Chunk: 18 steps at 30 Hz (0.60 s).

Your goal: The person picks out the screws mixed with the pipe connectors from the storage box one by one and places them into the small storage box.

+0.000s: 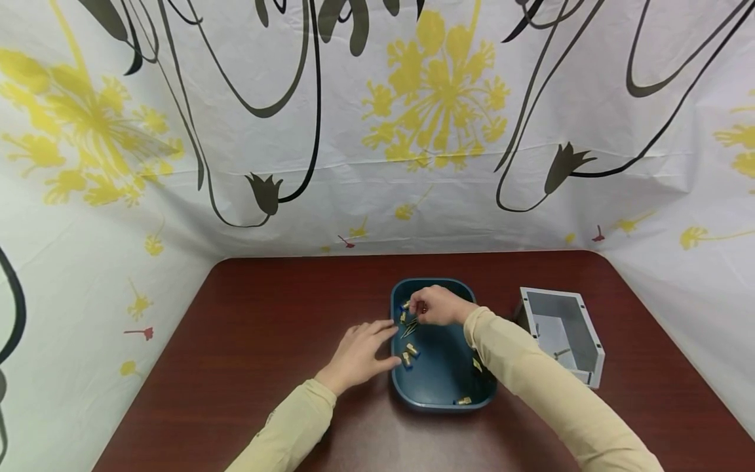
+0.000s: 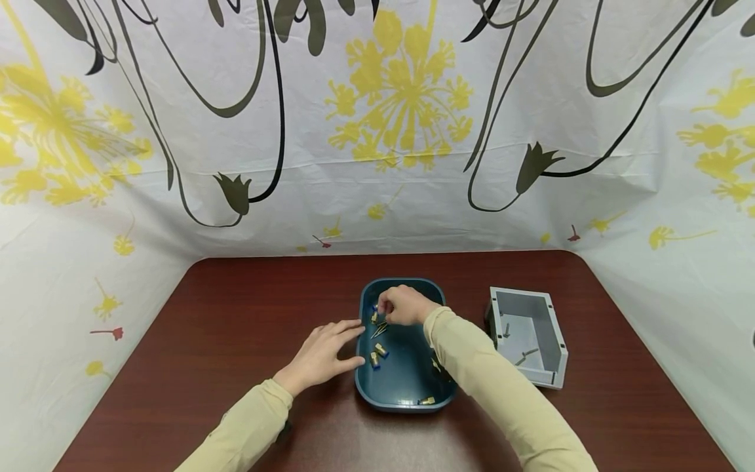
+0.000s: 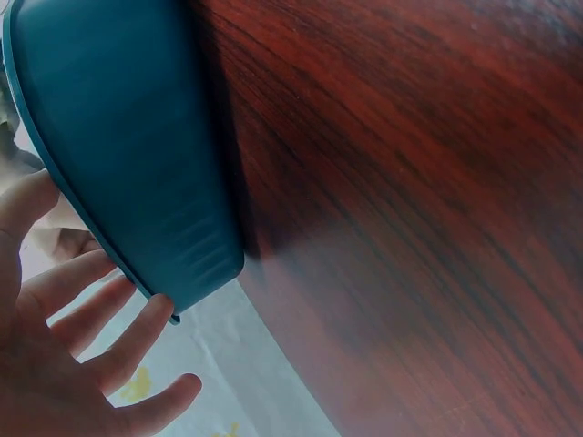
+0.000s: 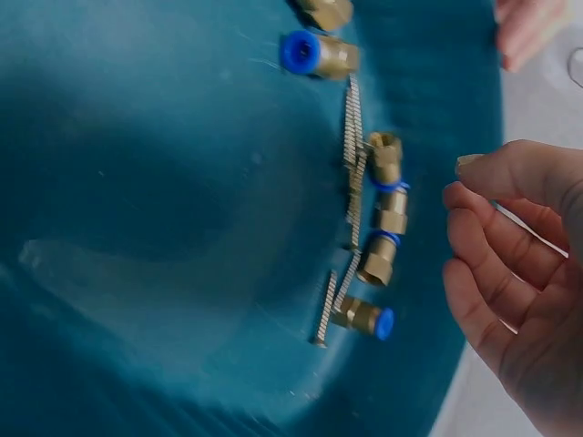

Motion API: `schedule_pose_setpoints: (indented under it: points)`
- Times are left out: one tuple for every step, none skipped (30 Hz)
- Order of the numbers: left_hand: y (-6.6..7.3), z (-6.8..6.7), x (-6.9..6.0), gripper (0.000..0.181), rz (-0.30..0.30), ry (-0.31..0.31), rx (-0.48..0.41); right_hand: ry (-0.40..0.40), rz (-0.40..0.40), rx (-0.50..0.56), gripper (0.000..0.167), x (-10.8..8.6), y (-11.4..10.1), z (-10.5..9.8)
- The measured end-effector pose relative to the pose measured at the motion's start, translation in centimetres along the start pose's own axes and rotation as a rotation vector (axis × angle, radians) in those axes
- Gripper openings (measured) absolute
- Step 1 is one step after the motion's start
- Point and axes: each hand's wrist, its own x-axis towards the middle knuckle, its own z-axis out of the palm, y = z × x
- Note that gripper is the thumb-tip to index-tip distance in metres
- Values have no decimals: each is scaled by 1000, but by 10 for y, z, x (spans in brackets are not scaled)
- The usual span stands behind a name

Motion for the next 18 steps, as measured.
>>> schedule_pose_setpoints:
  points:
    - [0, 0, 0, 57, 1, 1, -3, -9, 14, -3, 11, 2, 0, 3]
    - [0, 0, 0, 57, 2, 3, -5, -17, 27, -6, 11, 3, 0, 6]
    - [0, 0, -1, 57, 3, 4, -8, -24, 38, -8, 11, 5, 1, 9]
    - [0, 0, -1, 57, 5, 5, -12, -29, 49, -10, 11, 6, 1, 12]
    - [0, 0, -1, 57, 5, 6, -15, -33, 59, -16, 11, 8, 2, 14]
    - [0, 0, -1, 57, 7, 7, -16, -37, 72, -20, 11, 9, 3, 17]
    - [0, 0, -1, 57, 8, 8, -15, -41, 84, -26, 12, 10, 3, 19]
    - [0, 0, -1, 57, 8, 9, -15, -43, 97, -29, 12, 11, 3, 21]
    - [0, 0, 0, 57, 9, 10, -15, -45, 107, -32, 13, 12, 4, 23]
    - [0, 0, 0, 57, 8, 9, -15, -45, 114, -36, 13, 12, 4, 25]
    - [0, 0, 0, 57, 8, 8, -15, -45, 118, -41, 14, 13, 4, 26]
    - [-1, 0, 0, 57, 8, 7, -15, -43, 118, -44, 15, 14, 5, 28]
    - [-1, 0, 0, 57, 7, 7, -18, -37, 111, -48, 15, 15, 6, 29]
    - [-1, 1, 0, 57, 5, 6, -18, -34, 106, -47, 16, 15, 7, 31]
    - [-1, 1, 0, 57, 5, 6, -19, -30, 99, -46, 16, 16, 7, 32]
    - [-1, 1, 0, 57, 4, 6, -18, -28, 94, -45, 17, 16, 8, 33]
    - [-1, 1, 0, 57, 5, 7, -16, -22, 89, -43, 17, 17, 8, 34]
    - [-1, 1, 0, 57, 5, 7, -15, -21, 85, -40, 18, 17, 9, 35]
